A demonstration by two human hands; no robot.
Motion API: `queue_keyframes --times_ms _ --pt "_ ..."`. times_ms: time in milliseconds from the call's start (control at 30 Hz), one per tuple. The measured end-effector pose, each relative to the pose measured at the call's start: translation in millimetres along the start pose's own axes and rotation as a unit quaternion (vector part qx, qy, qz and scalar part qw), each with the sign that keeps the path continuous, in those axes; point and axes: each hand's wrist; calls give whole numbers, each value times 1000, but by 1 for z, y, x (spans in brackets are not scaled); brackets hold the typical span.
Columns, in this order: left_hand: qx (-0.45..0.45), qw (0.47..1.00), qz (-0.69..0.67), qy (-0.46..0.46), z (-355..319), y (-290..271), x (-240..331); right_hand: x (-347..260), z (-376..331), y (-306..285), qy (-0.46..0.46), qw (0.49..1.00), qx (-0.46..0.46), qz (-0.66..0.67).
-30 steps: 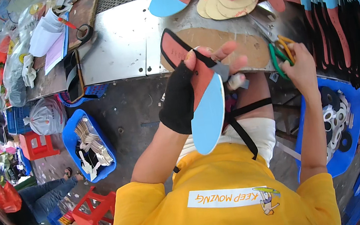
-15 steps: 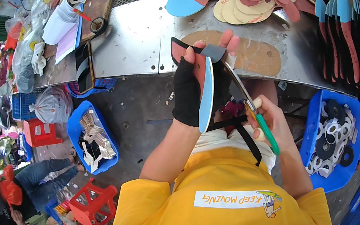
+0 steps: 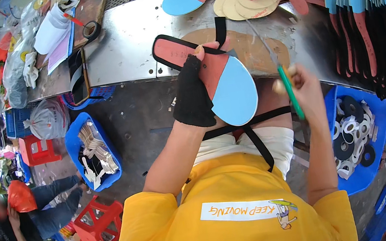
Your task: Assembling and trimming footwear components at a workbench.
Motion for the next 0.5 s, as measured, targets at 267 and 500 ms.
queue_keyframes --times_ms 267,500 --pt "73 989 117 54 4 19 -15 -52 10 21 -269 959 66 56" --pt "74 965 248 30 2 29 -10 -47 4 28 -210 927 94 296"
Point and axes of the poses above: each hand's wrist, its own z-axis towards the middle knuckle, its own y-axis out of the palm, x = y × z, and after that the axes turned 7 degrees about -x, right-handed
